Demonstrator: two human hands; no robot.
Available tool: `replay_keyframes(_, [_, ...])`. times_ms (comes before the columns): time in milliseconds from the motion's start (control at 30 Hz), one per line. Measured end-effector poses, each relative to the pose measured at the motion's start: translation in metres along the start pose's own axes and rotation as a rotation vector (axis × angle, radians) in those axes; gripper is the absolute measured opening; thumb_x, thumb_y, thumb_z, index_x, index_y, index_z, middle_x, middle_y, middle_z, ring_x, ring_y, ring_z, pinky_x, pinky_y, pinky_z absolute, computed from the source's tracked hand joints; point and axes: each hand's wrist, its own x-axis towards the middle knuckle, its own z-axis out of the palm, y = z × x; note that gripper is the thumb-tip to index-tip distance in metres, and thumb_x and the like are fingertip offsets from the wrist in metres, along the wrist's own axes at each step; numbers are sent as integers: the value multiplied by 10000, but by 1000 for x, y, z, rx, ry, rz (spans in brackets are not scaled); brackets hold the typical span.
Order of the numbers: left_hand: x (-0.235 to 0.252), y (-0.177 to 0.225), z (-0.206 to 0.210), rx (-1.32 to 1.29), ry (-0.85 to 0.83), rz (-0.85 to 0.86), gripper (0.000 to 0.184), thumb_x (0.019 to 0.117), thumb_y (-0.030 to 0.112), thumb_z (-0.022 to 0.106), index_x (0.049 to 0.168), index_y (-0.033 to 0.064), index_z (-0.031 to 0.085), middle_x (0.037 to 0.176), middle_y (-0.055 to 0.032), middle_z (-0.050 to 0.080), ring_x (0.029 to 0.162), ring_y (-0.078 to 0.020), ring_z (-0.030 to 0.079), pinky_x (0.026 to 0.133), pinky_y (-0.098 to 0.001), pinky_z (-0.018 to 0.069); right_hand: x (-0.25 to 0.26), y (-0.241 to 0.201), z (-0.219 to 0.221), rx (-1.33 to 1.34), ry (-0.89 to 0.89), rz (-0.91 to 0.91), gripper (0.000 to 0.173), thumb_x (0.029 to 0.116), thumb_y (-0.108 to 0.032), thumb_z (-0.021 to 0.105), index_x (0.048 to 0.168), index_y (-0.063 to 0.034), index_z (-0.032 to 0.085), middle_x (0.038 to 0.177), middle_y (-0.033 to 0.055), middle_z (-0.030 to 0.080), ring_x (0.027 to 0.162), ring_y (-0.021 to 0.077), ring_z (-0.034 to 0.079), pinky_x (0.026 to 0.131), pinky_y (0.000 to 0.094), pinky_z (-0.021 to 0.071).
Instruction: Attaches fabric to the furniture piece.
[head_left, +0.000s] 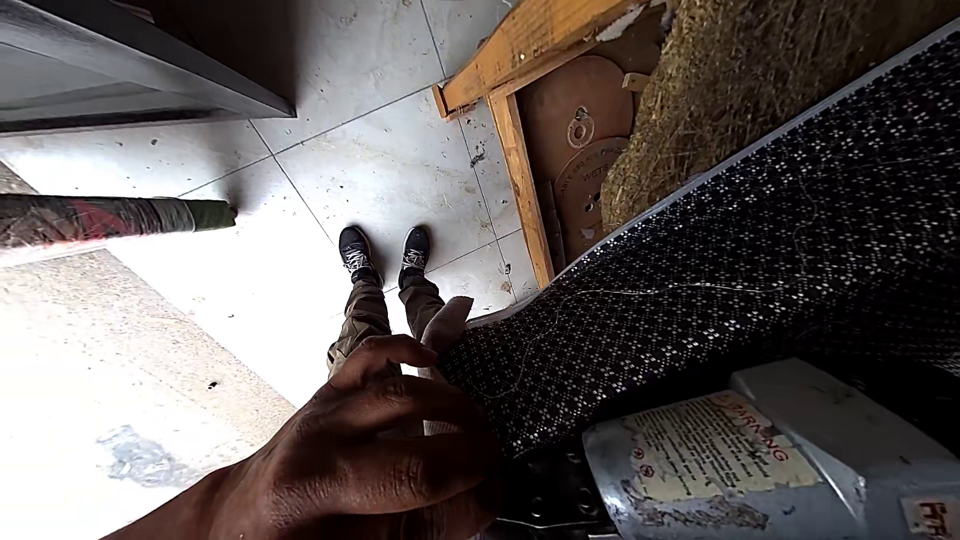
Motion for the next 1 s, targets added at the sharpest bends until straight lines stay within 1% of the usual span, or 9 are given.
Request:
replay_keyframes(33, [0,1,0,6,-4,-10,182,1011,186,614,1150,167,729,1219,6,707,1234,-220,603,1099,-511,405,15,-15,17,-84,80,8,158,994,-65,556,1078,53,620,916,95,707,722,58,661,694,207,559])
replay_keyframes(67, [0,1,0,9,-7,-17,185,1012,196,617,1159,173,728,1233,10,705,1243,-218,600,1097,-507,407,22,-25,23,-133,104,40,145,981,-60,565,1054,51,621,903,59,706,732,20,654,703,175,550])
replay_keyframes(200, [0,0,-4,26,-3,-34,224,998,231,647,1204,209,732,1249,13,711,1273,-242,592,1084,-519,430,10,-6,-15,-63,22,28,208,1017,-143,635,1221,-105,653,1012,28,741,797,90,712,728,279,618])
replay_keyframes(267, [-2,0,-3,20,10,-45,233,1008,247,635,1220,220,728,1263,17,706,1293,-245,579,1084,-521,429,4,9,-20,9,6,-46,201,1025,-155,626,1218,-107,650,955,27,735,753,105,707,704,297,613])
replay_keyframes(500, [-4,-3,4,1,43,-32,240,998,205,626,1218,203,725,1250,0,702,1260,-257,592,1058,-517,453,-4,29,-15,96,-31,-37,256,1049,-144,576,1282,-62,642,1041,90,739,752,125,705,694,302,607])
replay_keyframes(633, [-6,-4,7,-12,40,-25,236,998,236,646,1217,194,723,1251,-7,707,1251,-262,612,1070,-549,467,4,20,-13,28,-36,-20,193,1029,-89,590,1204,-34,650,1030,104,736,697,116,689,618,278,600])
replay_keyframes(800, [-3,-2,-1,27,-15,-44,250,1025,230,606,1253,206,705,1296,5,694,1293,-254,591,1090,-549,448,1,19,-23,79,-40,16,243,1038,-165,601,1269,-122,663,1047,59,748,772,107,710,706,294,615])
replay_keyframes(867, [-3,-3,0,24,-4,-38,243,1032,235,598,1244,201,712,1284,-2,698,1291,-257,593,1096,-554,444,-3,31,-29,161,-68,-11,268,1045,-161,586,1283,-54,647,1012,108,748,740,147,710,695,327,616])
replay_keyframes(1000, [-4,-6,4,-3,7,-27,238,1025,235,612,1234,194,718,1273,-2,700,1283,-253,596,1097,-548,447,16,18,7,166,89,55,214,975,-152,579,1160,-59,635,903,27,739,643,82,681,644,226,588])
